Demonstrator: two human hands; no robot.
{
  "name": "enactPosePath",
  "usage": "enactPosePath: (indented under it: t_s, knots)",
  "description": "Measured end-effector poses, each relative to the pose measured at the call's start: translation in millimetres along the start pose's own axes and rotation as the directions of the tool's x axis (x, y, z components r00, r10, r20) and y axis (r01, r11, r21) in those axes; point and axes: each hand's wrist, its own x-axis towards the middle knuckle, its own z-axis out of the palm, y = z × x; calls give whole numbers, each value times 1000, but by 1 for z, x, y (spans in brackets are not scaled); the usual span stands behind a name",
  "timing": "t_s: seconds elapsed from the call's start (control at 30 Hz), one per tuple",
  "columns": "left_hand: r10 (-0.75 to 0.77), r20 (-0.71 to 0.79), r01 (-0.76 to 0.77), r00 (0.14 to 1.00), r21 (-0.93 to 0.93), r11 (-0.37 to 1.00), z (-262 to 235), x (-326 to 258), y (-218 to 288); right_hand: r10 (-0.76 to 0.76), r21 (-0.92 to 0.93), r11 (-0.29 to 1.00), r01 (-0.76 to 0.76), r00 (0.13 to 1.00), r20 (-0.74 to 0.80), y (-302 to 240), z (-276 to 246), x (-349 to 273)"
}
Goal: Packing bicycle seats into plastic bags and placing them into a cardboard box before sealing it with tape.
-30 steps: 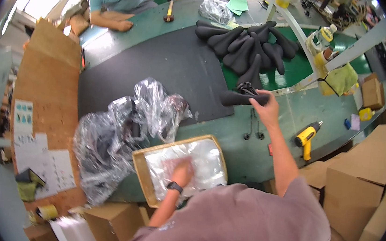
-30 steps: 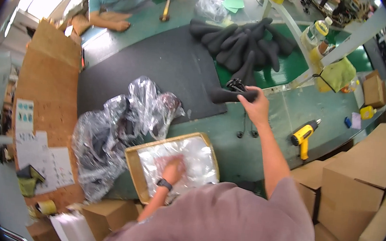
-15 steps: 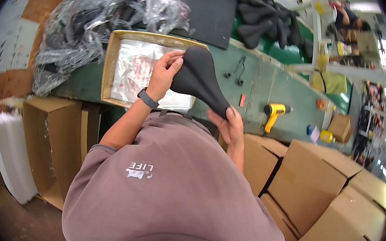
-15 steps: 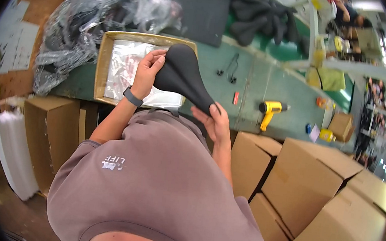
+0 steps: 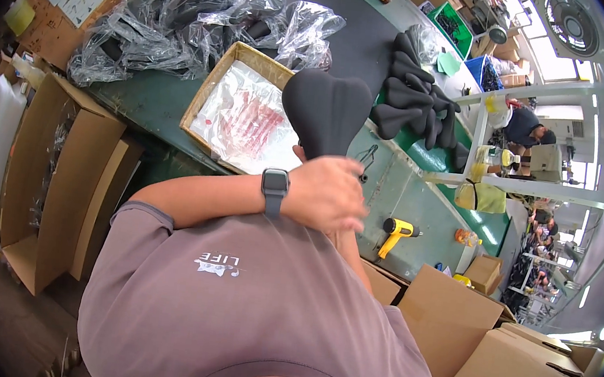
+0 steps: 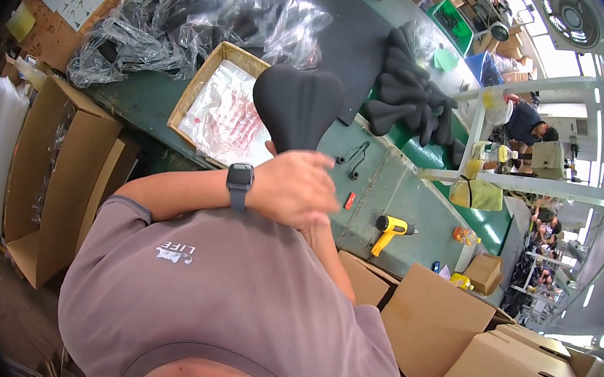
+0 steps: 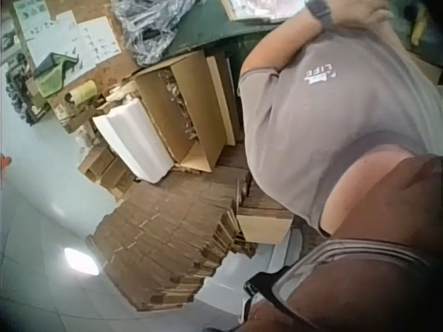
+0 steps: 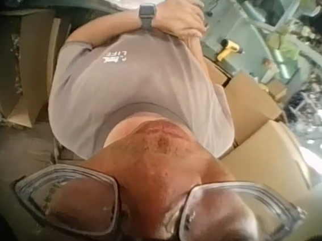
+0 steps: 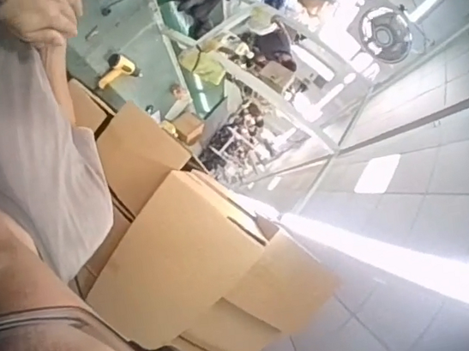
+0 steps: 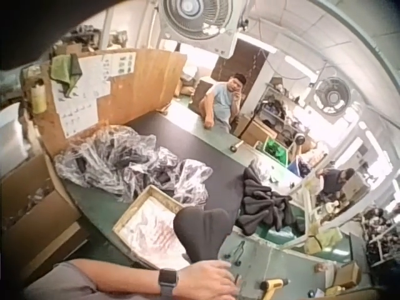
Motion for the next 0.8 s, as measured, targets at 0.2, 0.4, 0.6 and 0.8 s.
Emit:
enactPosePath:
  t_s: [0.2,0.4,0.6,0.8]
  knots:
    - [-87,-395,266,915,427,864,-84,-4,-61,408,-81,872,-483,626,664,-54,-9,-46]
    - [-81,-522,328,849,401,855,-35,26,-21,298,-11,922,-387,691,659,-39,-40,-37]
    - [103,-82,-44,991,530,847,-38,28,-18,429,-169,893,-418,674,601,-53,-30,-56]
    - [-335,-53,312,941,523,793,-99,21,-94,452,-240,891,-387,695,559,-55,-31,-76]
